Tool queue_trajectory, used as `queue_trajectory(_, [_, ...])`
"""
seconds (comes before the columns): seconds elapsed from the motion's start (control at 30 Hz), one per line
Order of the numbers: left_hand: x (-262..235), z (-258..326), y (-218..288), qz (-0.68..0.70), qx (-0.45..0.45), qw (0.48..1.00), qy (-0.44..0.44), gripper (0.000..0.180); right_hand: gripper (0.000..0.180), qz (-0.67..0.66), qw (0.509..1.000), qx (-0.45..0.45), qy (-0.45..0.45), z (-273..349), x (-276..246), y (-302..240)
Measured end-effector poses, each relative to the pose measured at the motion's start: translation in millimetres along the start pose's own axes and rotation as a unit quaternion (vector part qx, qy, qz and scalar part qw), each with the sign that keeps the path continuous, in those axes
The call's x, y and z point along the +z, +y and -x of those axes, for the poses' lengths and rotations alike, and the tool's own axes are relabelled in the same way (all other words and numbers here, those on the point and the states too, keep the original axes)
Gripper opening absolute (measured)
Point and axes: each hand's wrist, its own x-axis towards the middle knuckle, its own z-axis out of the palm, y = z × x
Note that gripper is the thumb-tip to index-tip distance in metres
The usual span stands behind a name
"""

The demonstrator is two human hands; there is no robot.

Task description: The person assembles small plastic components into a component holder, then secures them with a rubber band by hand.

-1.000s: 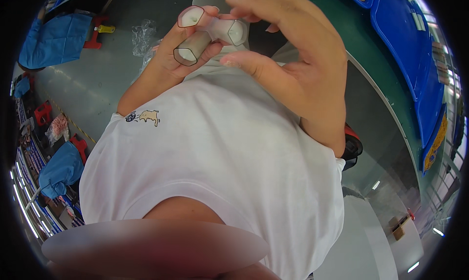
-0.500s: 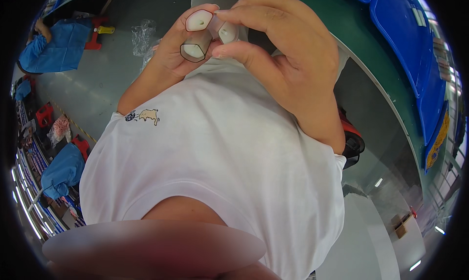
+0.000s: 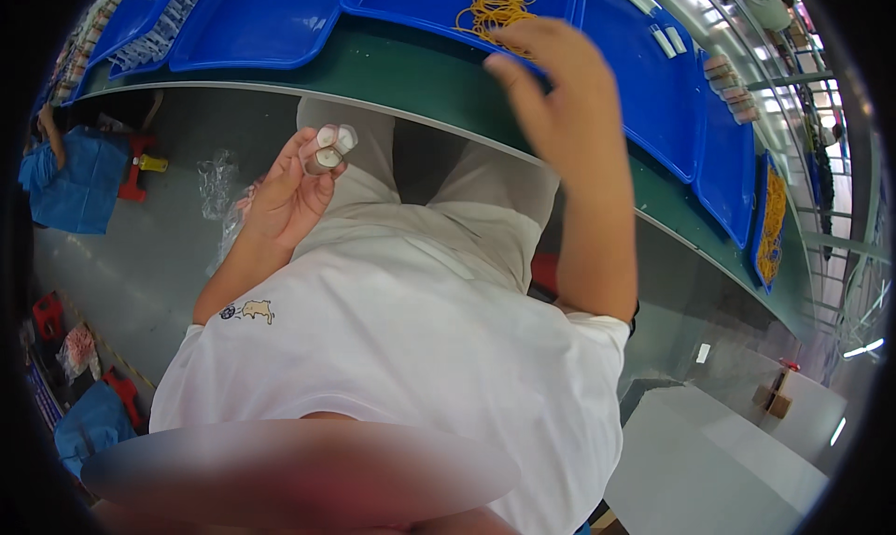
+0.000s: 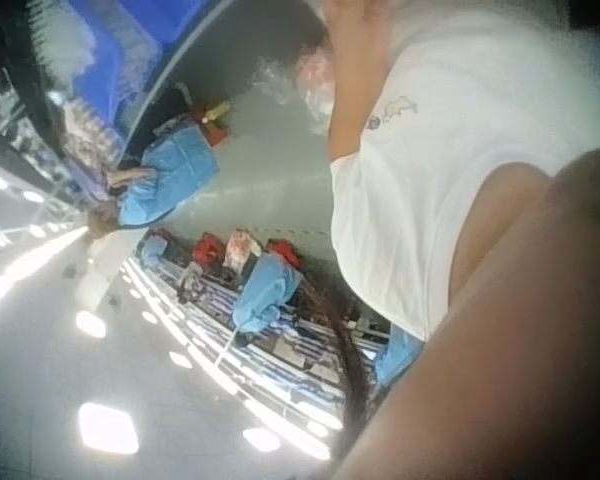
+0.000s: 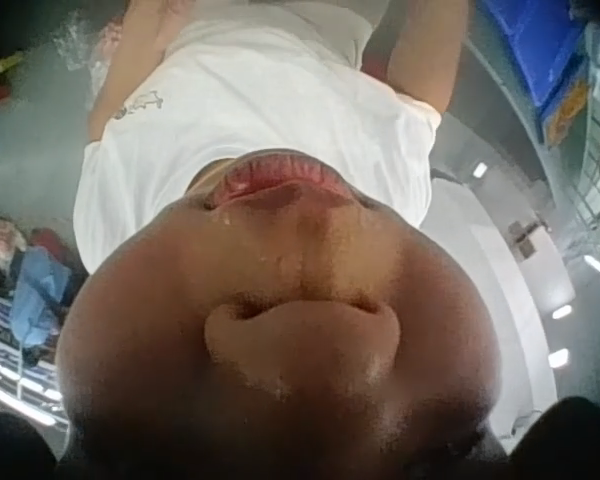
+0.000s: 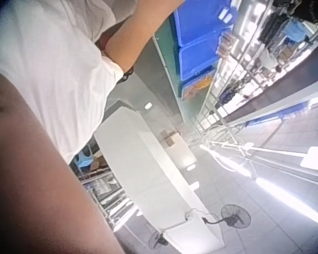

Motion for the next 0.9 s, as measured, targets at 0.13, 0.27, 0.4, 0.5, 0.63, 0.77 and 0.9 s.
queue_trajectory(0.13, [-17, 3, 1, -0.004, 0.021, 0.999, 0.030, 0.037, 0.019, 0.075, 0.995, 0.059, -0.037, -21, -23, 82])
queue_trajectory(0.27, [-22, 2, -1, -0.003, 0.022, 0.999, 0.044, 0.037, 0.018, 0.097, 0.974, 0.129, -0.160, -34, -21, 104])
queue_trajectory(0.4, [-21, 4, -1, -0.006, 0.023, 0.998, 0.055, 0.037, 0.017, 0.060, 0.970, 0.138, -0.189, -41, -10, 103])
queue_trajectory(0.5, [-17, 0, -1, -0.013, 0.016, 0.998, 0.065, 0.036, 0.015, 0.043, 0.969, 0.144, -0.195, -45, -23, 110])
queue_trajectory(0.63, [-20, -1, -1, -0.009, 0.008, 0.999, 0.049, 0.033, 0.014, -0.034, 0.976, 0.139, -0.165, -51, -34, 123])
queue_trajectory(0.77, [-18, 0, -1, -0.007, 0.015, 0.999, 0.044, 0.033, 0.015, -0.217, 0.932, 0.271, -0.102, -57, -33, 131])
queue_trajectory(0.9, [-11, -4, 1, -0.006, 0.028, 0.999, 0.024, 0.035, 0.021, -0.520, 0.785, 0.336, -0.004, -56, -28, 157])
